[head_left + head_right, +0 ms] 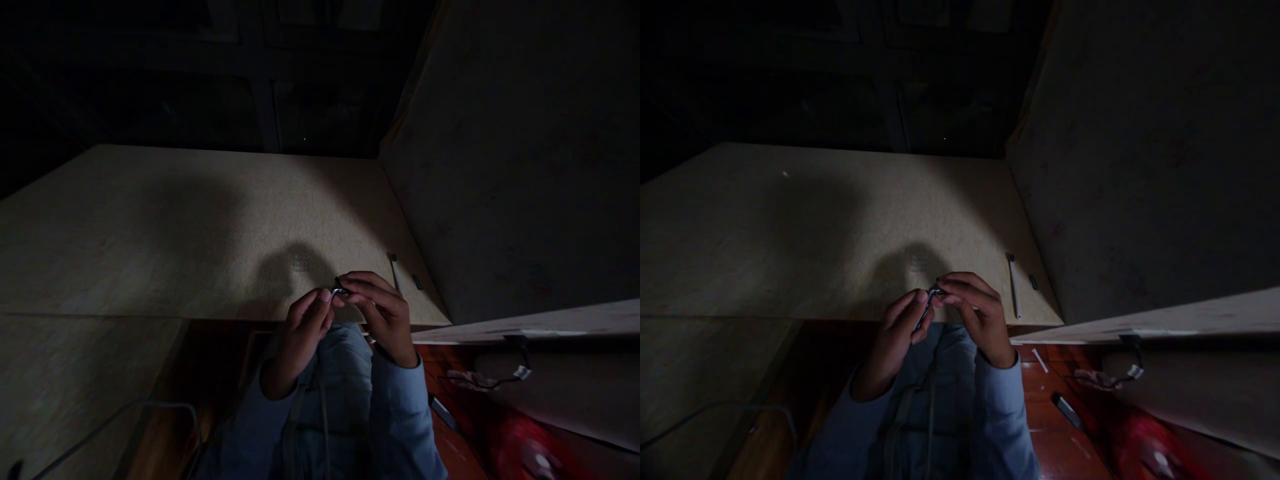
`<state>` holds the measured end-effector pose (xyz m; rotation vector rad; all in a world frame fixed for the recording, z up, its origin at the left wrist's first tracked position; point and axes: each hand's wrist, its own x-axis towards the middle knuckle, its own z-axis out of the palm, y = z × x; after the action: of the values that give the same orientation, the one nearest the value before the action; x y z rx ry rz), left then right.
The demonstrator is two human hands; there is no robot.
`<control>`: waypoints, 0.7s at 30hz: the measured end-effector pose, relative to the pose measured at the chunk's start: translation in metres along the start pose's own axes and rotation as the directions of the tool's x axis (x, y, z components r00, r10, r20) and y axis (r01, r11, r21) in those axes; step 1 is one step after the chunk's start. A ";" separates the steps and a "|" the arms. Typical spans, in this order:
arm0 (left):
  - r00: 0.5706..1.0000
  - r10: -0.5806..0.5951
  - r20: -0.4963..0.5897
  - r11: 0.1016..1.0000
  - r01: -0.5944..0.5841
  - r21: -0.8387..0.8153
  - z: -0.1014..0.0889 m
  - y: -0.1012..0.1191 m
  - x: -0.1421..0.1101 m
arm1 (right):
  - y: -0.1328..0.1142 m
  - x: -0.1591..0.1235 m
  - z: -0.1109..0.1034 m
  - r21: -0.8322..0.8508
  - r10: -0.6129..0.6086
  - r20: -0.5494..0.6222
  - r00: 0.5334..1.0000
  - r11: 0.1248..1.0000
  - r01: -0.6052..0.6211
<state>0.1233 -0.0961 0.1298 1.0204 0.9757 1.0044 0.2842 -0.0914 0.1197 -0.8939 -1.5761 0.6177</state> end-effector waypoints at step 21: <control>0.996 0.049 -0.077 0.999 -0.047 0.027 0.003 -0.005 0.000 | 0.000 -0.005 -0.005 -0.026 0.115 -0.071 0.991 0.993 -0.117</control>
<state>0.1268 -0.0973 0.1255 1.0364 1.0343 1.0805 0.2893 -0.0958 0.1182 -1.0242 -1.4824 0.6401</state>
